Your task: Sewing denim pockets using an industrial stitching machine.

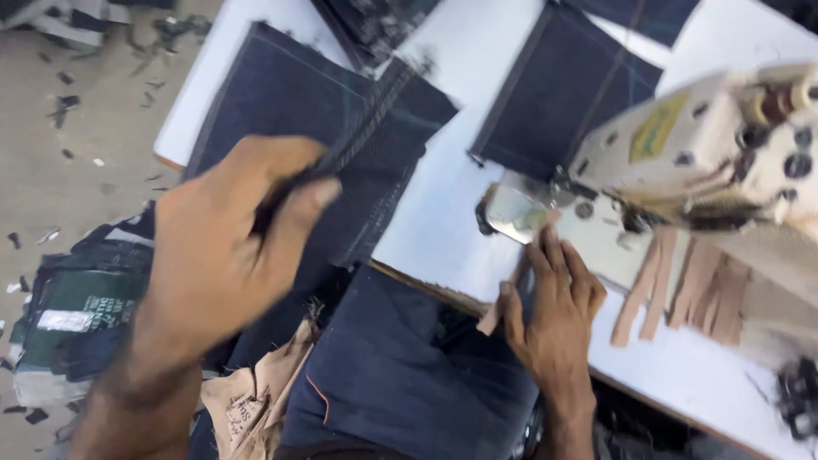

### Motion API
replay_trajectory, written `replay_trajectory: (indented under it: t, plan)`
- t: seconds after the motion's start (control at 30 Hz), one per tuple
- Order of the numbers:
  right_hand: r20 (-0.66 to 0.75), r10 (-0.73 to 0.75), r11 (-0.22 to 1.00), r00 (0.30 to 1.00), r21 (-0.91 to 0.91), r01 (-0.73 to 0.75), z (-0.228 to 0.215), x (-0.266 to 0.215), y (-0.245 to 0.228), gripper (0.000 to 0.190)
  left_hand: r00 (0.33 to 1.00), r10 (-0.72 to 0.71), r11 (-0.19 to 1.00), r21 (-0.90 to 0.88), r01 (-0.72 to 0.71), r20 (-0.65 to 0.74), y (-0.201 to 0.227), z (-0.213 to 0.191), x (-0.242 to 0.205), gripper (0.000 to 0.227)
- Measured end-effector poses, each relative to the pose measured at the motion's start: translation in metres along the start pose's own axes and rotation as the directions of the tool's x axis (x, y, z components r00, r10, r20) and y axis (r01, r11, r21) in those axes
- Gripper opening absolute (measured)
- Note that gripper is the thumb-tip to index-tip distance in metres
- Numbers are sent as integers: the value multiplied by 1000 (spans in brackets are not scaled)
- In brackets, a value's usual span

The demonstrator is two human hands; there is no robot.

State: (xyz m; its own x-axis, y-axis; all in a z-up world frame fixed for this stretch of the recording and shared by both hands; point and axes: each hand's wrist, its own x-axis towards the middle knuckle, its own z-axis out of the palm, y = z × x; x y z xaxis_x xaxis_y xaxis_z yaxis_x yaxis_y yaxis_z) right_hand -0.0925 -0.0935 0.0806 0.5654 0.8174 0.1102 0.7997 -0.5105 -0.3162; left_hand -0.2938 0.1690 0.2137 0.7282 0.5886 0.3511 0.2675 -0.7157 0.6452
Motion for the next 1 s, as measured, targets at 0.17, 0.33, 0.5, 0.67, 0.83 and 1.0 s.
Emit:
replay_trajectory:
  t: [0.17,0.33,0.5,0.67,0.83,1.0]
  plan:
    - [52,34,993,998,-119,-28,18,-24,34,54,991,-98,827,-545,135,96,19,72,3,36]
    - [89,-47,996,995,-66,53,8,-17,27,54,921,-256,840,-403,363,295,1,156,-21,53]
    - [38,-77,995,996,-66,80,13,-13,27,74,948,273,921,240,-306,161,-4,179,2,55]
    - [29,-90,995,996,-29,91,16,-10,33,75,831,395,891,58,-451,393,-20,209,32,54]
    - [45,-49,999,998,4,49,12,-13,33,70,744,397,885,-11,-465,538,-20,209,49,29]
    - [58,-95,995,994,-2,95,6,-4,31,67,719,481,872,-187,-453,502,-18,209,39,21]
